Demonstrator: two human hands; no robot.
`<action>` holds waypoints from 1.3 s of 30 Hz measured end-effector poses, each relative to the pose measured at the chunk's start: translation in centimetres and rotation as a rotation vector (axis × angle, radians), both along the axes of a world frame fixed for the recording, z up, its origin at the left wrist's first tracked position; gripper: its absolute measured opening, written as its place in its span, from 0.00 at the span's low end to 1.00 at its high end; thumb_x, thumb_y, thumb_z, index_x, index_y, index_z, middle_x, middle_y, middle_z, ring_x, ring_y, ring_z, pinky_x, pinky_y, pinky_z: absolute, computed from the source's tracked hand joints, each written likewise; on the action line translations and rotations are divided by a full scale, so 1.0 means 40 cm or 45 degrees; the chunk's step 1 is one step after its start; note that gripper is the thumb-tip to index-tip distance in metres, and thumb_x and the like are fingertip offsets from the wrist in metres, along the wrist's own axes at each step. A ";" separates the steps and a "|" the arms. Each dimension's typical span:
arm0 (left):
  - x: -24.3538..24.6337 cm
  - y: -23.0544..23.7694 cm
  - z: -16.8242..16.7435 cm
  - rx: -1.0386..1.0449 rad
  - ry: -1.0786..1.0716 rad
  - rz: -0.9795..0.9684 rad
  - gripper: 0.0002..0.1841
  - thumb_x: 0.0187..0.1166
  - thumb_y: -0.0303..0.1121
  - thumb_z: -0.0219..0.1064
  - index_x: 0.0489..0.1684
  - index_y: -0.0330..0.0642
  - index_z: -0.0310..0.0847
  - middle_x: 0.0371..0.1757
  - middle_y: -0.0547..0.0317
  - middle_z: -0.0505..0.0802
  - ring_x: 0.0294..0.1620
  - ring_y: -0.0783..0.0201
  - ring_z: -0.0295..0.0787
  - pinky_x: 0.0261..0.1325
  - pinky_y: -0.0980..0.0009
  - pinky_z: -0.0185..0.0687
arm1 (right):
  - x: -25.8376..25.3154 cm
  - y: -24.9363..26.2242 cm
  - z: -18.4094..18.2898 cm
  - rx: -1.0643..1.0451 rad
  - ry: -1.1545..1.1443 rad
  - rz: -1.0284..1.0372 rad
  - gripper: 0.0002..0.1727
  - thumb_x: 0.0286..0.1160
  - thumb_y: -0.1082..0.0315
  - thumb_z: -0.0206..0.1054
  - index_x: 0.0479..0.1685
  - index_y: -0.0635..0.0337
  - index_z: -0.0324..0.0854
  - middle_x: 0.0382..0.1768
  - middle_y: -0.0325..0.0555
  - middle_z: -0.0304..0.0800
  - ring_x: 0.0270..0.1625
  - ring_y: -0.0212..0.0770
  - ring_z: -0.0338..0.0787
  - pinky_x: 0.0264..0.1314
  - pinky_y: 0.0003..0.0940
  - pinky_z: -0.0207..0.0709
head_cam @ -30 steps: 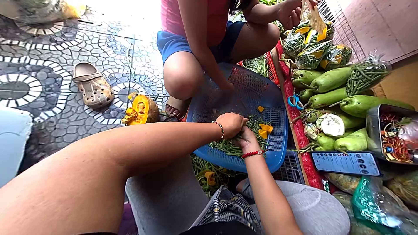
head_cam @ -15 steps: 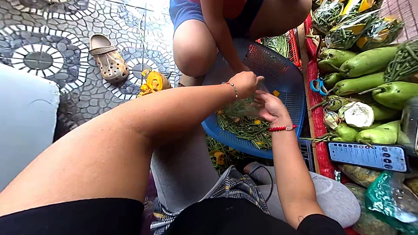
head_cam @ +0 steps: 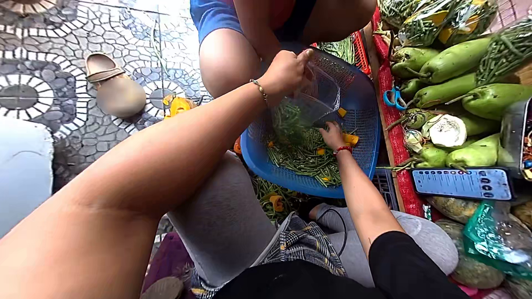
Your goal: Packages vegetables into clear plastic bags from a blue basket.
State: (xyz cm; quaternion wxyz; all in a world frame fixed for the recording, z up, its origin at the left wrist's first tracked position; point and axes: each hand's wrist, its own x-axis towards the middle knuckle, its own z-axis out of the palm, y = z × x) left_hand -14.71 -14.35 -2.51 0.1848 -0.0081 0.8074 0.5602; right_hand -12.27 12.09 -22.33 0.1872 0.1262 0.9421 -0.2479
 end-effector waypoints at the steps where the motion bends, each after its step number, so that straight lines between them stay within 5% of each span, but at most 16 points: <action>1: 0.000 -0.005 0.005 0.039 0.016 0.013 0.32 0.98 0.51 0.39 0.39 0.39 0.87 0.25 0.64 0.79 0.20 0.70 0.71 0.28 0.71 0.71 | -0.003 0.005 -0.028 0.044 -0.012 -0.055 0.37 0.86 0.48 0.62 0.87 0.62 0.66 0.91 0.72 0.51 0.92 0.72 0.53 0.89 0.68 0.51; 3: -0.003 -0.013 0.007 0.057 0.080 0.026 0.31 0.98 0.50 0.40 0.38 0.40 0.87 0.21 0.67 0.76 0.16 0.73 0.66 0.24 0.74 0.67 | 0.004 0.007 -0.062 0.119 -0.081 -0.132 0.46 0.82 0.34 0.59 0.94 0.53 0.57 0.93 0.71 0.40 0.94 0.73 0.42 0.89 0.73 0.42; 5: -0.011 -0.017 0.001 0.043 0.125 0.042 0.30 0.98 0.48 0.41 0.37 0.41 0.88 0.19 0.70 0.74 0.16 0.75 0.62 0.23 0.75 0.61 | 0.031 -0.019 -0.060 0.170 -0.100 -0.142 0.51 0.78 0.29 0.59 0.94 0.54 0.56 0.93 0.71 0.44 0.94 0.73 0.42 0.89 0.76 0.40; 10: -0.037 0.003 -0.011 0.011 0.106 0.052 0.29 0.98 0.48 0.42 0.34 0.42 0.86 0.21 0.70 0.76 0.18 0.75 0.66 0.27 0.75 0.63 | 0.166 -0.146 -0.010 0.123 0.035 0.003 0.49 0.71 0.33 0.71 0.80 0.66 0.72 0.84 0.78 0.60 0.83 0.80 0.64 0.78 0.81 0.54; 14: -0.035 0.029 -0.021 -0.004 0.078 0.015 0.29 0.98 0.48 0.42 0.28 0.43 0.82 0.20 0.69 0.75 0.18 0.75 0.66 0.27 0.74 0.64 | 0.272 -0.224 -0.018 0.303 -0.023 0.234 0.51 0.61 0.30 0.76 0.83 0.55 0.72 0.88 0.71 0.57 0.89 0.73 0.57 0.83 0.77 0.51; 17: -0.021 0.040 -0.029 -0.036 0.056 -0.044 0.29 0.98 0.47 0.42 0.33 0.42 0.85 0.20 0.69 0.74 0.18 0.74 0.64 0.27 0.74 0.63 | 0.301 -0.237 -0.009 0.358 -0.109 0.304 0.43 0.62 0.43 0.82 0.79 0.52 0.76 0.89 0.69 0.55 0.91 0.72 0.54 0.79 0.79 0.55; 21: 0.000 0.049 -0.045 -0.101 0.056 -0.141 0.29 0.98 0.47 0.41 0.36 0.40 0.86 0.21 0.68 0.75 0.19 0.73 0.65 0.28 0.73 0.63 | 0.323 -0.181 0.012 0.382 -0.209 0.300 0.32 0.64 0.62 0.82 0.73 0.56 0.80 0.85 0.73 0.61 0.83 0.78 0.65 0.72 0.80 0.63; 28: 0.020 0.054 -0.035 -0.142 -0.004 -0.238 0.31 0.98 0.50 0.39 0.43 0.37 0.88 0.24 0.64 0.76 0.19 0.72 0.64 0.28 0.72 0.65 | 0.342 0.023 0.076 0.099 -0.097 -0.029 0.23 0.65 0.73 0.79 0.61 0.67 0.83 0.74 0.72 0.74 0.74 0.72 0.76 0.72 0.69 0.71; 32: 0.024 0.055 -0.026 -0.125 -0.063 -0.203 0.31 0.97 0.50 0.41 0.40 0.37 0.86 0.24 0.64 0.75 0.17 0.72 0.64 0.26 0.73 0.65 | 0.317 0.087 0.109 -0.083 -0.140 -0.213 0.25 0.65 0.78 0.78 0.64 0.69 0.79 0.75 0.73 0.71 0.74 0.71 0.75 0.70 0.69 0.70; 34: 0.026 0.052 -0.028 -0.112 -0.071 -0.198 0.31 0.97 0.50 0.41 0.39 0.37 0.86 0.23 0.64 0.75 0.17 0.72 0.64 0.25 0.73 0.66 | 0.317 0.101 0.086 -0.139 -0.146 -0.281 0.29 0.69 0.76 0.74 0.73 0.65 0.73 0.78 0.72 0.68 0.74 0.70 0.76 0.67 0.69 0.72; 36: 0.034 0.058 -0.024 -0.077 -0.098 -0.197 0.30 0.97 0.51 0.42 0.40 0.37 0.86 0.22 0.64 0.74 0.16 0.72 0.65 0.25 0.73 0.68 | 0.322 0.100 0.055 -0.155 -0.183 -0.295 0.33 0.80 0.69 0.64 0.87 0.53 0.65 0.87 0.68 0.60 0.83 0.70 0.69 0.74 0.71 0.67; 39: 0.054 0.077 -0.004 0.039 -0.139 -0.205 0.30 0.97 0.51 0.42 0.42 0.37 0.87 0.20 0.65 0.74 0.16 0.71 0.66 0.25 0.73 0.70 | 0.317 0.056 0.041 -0.067 -0.281 -0.240 0.38 0.86 0.43 0.58 0.94 0.45 0.56 0.96 0.63 0.38 0.93 0.70 0.50 0.84 0.73 0.54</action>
